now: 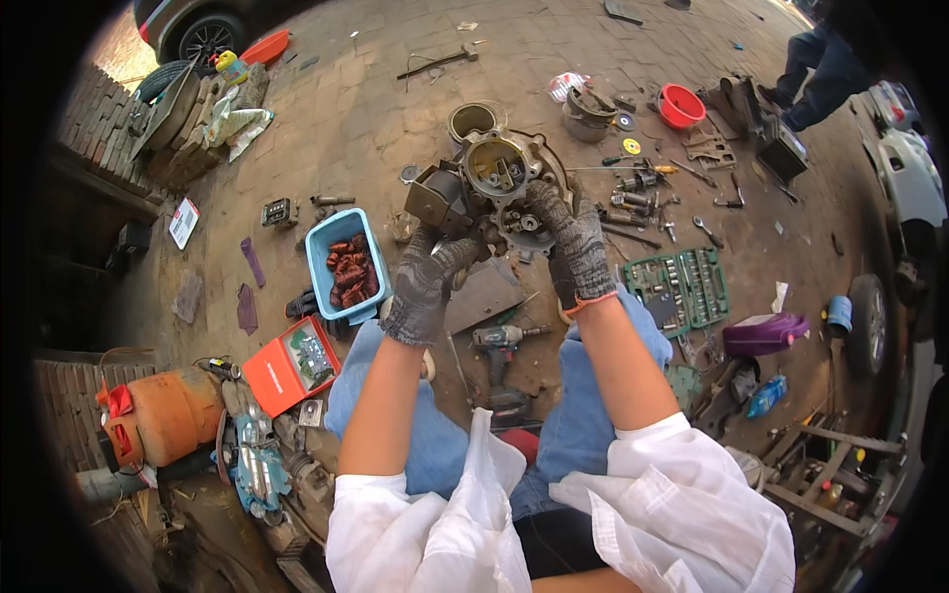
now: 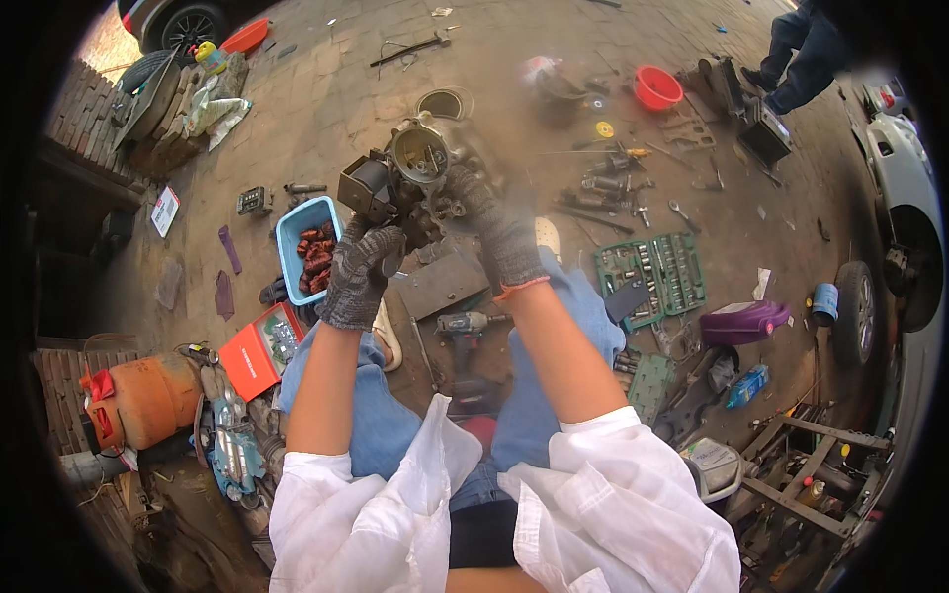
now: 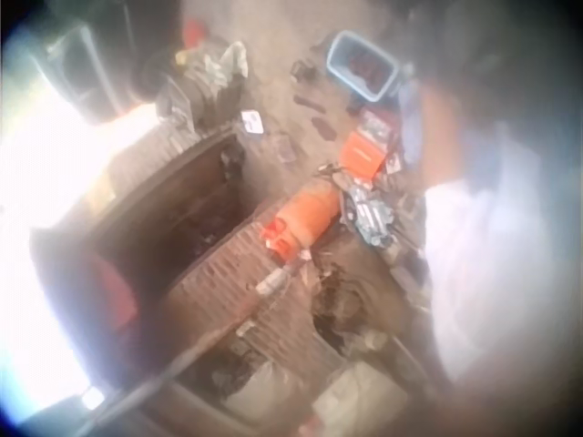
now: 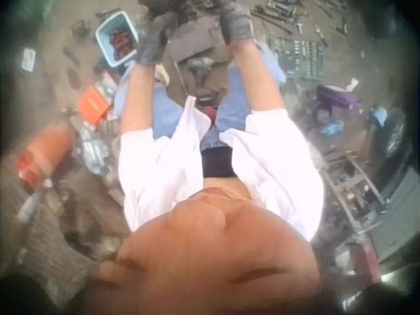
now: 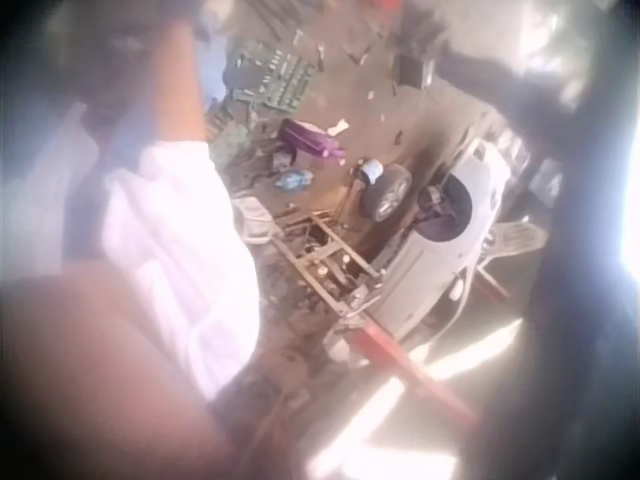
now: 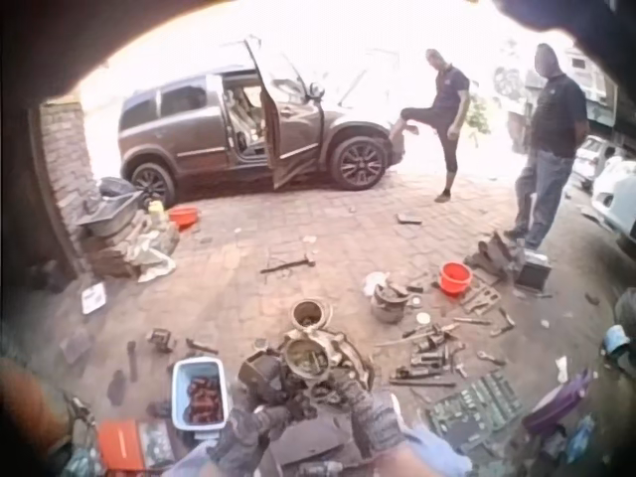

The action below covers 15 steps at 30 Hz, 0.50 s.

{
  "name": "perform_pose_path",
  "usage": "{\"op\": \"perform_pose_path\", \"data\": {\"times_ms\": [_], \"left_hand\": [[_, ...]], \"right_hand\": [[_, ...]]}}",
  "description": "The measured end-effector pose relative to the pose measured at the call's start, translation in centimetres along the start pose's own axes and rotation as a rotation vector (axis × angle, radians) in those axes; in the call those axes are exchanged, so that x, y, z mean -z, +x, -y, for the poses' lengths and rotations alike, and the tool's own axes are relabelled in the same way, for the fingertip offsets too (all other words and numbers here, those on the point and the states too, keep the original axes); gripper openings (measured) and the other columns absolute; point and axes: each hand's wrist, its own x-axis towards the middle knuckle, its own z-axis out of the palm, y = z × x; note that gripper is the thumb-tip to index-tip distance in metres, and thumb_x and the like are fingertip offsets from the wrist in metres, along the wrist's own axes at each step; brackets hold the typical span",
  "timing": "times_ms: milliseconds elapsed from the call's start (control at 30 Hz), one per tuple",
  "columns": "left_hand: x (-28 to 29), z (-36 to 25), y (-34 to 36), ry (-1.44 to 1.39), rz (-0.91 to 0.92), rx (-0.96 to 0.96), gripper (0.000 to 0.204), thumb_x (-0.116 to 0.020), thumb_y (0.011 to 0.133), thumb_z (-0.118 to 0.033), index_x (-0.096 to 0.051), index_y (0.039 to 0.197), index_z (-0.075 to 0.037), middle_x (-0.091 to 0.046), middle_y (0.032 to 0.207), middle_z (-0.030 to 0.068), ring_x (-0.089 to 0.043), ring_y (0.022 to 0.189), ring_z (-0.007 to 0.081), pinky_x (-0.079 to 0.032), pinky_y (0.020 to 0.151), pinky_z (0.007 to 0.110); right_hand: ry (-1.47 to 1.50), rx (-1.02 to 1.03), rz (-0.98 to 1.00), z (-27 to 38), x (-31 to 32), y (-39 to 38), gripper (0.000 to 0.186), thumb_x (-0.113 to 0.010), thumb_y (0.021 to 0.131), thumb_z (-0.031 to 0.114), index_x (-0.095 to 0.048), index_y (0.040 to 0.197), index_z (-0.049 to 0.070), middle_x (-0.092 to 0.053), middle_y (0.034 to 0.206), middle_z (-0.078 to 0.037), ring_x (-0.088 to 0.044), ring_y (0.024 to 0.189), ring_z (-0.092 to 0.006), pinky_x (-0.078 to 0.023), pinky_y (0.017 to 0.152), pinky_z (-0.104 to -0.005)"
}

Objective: The person sits on the ground and uses a cordless impact wrench to remove bolts from a metallic engine casing. They then separate the casing halves, inspect the interior, and handle small internal components with gloved hands.

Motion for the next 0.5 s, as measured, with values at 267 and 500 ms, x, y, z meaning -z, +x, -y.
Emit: {"op": "perform_pose_path", "data": {"times_ms": [267,500], "left_hand": [[-0.8,0.3,0.2,0.061,-0.098,-0.056,0.047,-0.063,0.073,-0.008,-0.050,0.117,-0.005,-0.060,0.096,0.0057,-0.056,0.080,0.0108,-0.045,0.064,0.021],[0.4,0.8,0.5,0.035,-0.097,0.000,0.037,-0.061,0.077,-0.012,-0.054,0.112,-0.004,-0.060,0.086,0.0043,-0.057,0.070,0.0116,-0.046,0.060,0.023]], "right_hand": [[0.252,-0.171,-0.207,-0.6,-0.6,1.2,0.038,-0.072,0.070,0.043,-0.058,0.087,0.012,-0.048,0.076,0.000,-0.055,0.078,-0.0137,-0.051,0.064,-0.0276],[0.474,-0.250,-0.125,-1.9,-0.2,1.1,0.039,-0.066,0.077,0.037,-0.052,0.098,0.008,-0.052,0.081,-0.004,-0.059,0.075,-0.0193,-0.056,0.059,-0.0355]]}}
